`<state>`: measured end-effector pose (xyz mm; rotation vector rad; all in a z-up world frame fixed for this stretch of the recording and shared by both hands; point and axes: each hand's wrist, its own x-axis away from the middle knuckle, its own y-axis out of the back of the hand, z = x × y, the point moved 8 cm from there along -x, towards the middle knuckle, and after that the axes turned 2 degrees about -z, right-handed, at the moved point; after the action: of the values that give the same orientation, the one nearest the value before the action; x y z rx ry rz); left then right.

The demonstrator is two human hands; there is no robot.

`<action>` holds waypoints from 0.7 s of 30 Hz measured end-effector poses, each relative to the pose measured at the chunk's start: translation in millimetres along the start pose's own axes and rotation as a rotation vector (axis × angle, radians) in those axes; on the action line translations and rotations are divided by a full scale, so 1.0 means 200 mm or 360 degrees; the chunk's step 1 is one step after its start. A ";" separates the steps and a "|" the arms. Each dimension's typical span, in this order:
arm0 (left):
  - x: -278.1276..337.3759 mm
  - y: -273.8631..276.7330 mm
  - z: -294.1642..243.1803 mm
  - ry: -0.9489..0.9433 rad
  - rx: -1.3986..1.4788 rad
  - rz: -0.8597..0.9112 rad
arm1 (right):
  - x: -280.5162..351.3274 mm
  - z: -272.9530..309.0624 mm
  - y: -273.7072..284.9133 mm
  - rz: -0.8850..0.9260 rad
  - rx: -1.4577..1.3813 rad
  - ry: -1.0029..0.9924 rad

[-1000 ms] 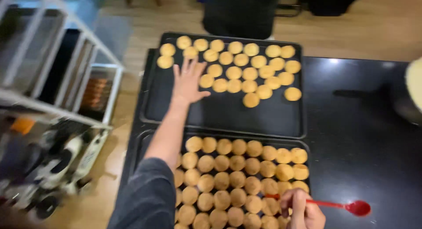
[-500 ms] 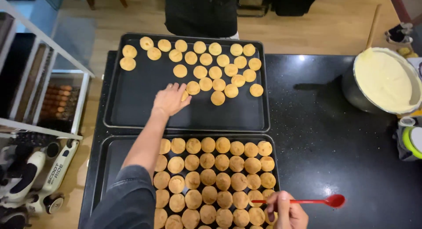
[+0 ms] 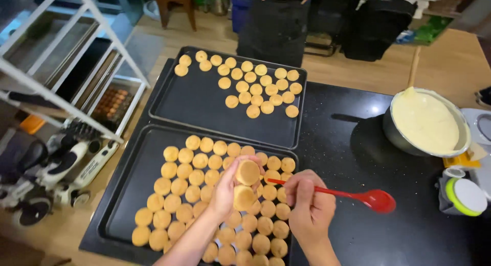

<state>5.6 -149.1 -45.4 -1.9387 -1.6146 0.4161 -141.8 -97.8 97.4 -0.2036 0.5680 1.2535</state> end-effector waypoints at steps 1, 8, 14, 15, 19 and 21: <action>0.05 -0.05 -0.02 -0.0019 0.0005 -0.0025 | 0.02 0.03 0.02 0.0028 -0.0015 0.0005; 0.29 -0.36 -0.12 -0.0360 -0.0574 0.0042 | 0.16 0.04 0.07 0.0266 -0.0005 0.0345; 0.34 -0.39 0.00 -0.0159 -0.0289 -0.0055 | 0.18 0.10 0.22 0.0166 -0.0010 0.0380; 0.34 -0.39 0.01 -0.0134 -0.0309 -0.0064 | 0.17 0.12 0.26 0.0092 -0.0044 0.0378; 0.34 -0.47 0.04 -0.0181 -0.0445 -0.0009 | 0.26 -0.01 0.31 0.0001 0.0081 0.0566; 0.35 -0.51 0.01 -0.0299 -0.0526 0.0019 | 0.22 0.06 0.22 0.0290 0.0207 0.0370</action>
<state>-60.3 -71.0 24.3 -2.2069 -1.8903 0.3632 -169.9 -42.5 92.5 -0.1931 0.8820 1.3731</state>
